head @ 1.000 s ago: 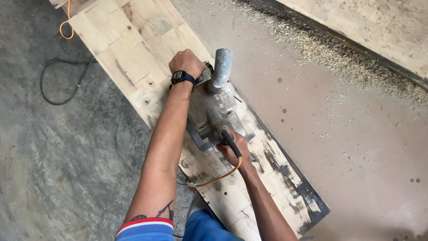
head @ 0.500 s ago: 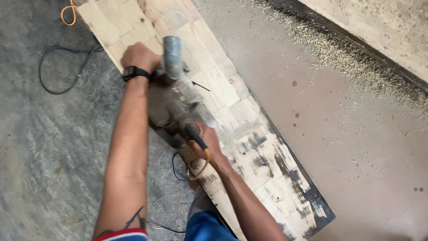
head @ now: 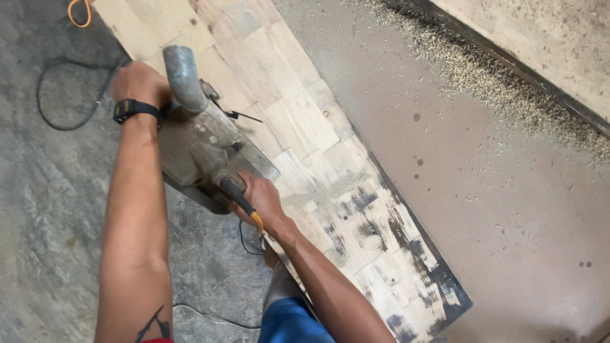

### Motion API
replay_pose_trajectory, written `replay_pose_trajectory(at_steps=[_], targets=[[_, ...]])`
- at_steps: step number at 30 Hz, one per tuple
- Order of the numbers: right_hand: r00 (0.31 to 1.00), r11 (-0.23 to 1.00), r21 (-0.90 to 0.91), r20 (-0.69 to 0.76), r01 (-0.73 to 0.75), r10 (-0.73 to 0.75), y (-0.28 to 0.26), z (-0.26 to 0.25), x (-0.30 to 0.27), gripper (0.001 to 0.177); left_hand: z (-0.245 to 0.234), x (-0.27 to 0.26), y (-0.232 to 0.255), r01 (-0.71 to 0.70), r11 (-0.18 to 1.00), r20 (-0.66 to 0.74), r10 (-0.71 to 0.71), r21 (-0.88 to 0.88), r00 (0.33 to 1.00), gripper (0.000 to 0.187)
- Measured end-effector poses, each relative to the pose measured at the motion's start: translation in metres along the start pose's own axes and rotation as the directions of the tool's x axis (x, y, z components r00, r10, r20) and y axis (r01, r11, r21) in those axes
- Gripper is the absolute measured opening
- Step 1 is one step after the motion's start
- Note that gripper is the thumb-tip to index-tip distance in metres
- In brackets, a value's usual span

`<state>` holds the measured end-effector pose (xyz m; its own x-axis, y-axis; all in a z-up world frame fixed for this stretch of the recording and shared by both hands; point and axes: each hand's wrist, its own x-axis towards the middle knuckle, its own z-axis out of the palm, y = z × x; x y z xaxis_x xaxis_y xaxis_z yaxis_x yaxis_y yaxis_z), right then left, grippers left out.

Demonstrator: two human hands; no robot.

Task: The person uses a belt sander to smooth a wooden board, then clears the sawdust using a handheld leaf blower.

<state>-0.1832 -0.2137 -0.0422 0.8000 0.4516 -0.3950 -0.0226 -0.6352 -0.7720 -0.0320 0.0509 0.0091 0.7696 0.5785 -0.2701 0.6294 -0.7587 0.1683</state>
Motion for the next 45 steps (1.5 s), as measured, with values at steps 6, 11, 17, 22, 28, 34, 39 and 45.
replay_pose_trajectory(at_steps=[6, 11, 17, 22, 28, 34, 39, 45], targets=[[0.997, 0.996, -0.049, 0.026, -0.077, 0.078, 0.041, 0.013, -0.057, 0.039, 0.02, -0.067, 0.004, 0.007, 0.999, 0.007, -0.007, -0.053, 1.0, 0.046], [0.995, 0.995, 0.011, 0.007, -0.1, 0.1, 0.095, 0.026, -0.121, 0.042, 0.03, -0.148, 0.032, 0.066, 0.997, 0.052, -0.063, -0.046, 0.997, 0.047], [0.997, 0.997, -0.031, -0.043, -0.07, 0.069, 0.122, -0.001, -0.217, 0.047, 0.078, -0.225, 0.045, 0.092, 0.991, 0.109, -0.081, -0.101, 0.991, 0.054], [0.988, 0.98, 0.149, -0.054, -0.134, 0.143, 0.16, -0.011, -0.302, 0.038, 0.101, -0.312, 0.064, 0.087, 0.992, 0.182, -0.07, -0.087, 0.981, 0.043], [0.984, 0.971, 0.184, -0.07, -0.151, 0.167, 0.205, -0.014, -0.374, 0.041, 0.146, -0.377, 0.063, 0.007, 0.984, 0.189, 0.027, -0.176, 0.982, 0.046], [0.989, 0.994, 0.078, -0.138, 0.071, -0.06, 0.188, -0.02, -0.377, 0.029, 0.132, -0.385, 0.069, 0.022, 0.99, 0.182, 0.003, -0.137, 0.983, 0.03], [0.99, 0.983, 0.184, -0.139, 0.008, 0.018, 0.161, -0.006, -0.312, 0.038, 0.103, -0.323, 0.053, 0.025, 0.99, 0.156, -0.003, -0.142, 0.988, 0.046], [0.996, 0.994, 0.078, -0.025, -0.082, 0.084, 0.131, 0.008, -0.226, 0.035, 0.057, -0.254, 0.039, 0.094, 0.983, 0.119, -0.076, -0.157, 0.99, 0.043]])
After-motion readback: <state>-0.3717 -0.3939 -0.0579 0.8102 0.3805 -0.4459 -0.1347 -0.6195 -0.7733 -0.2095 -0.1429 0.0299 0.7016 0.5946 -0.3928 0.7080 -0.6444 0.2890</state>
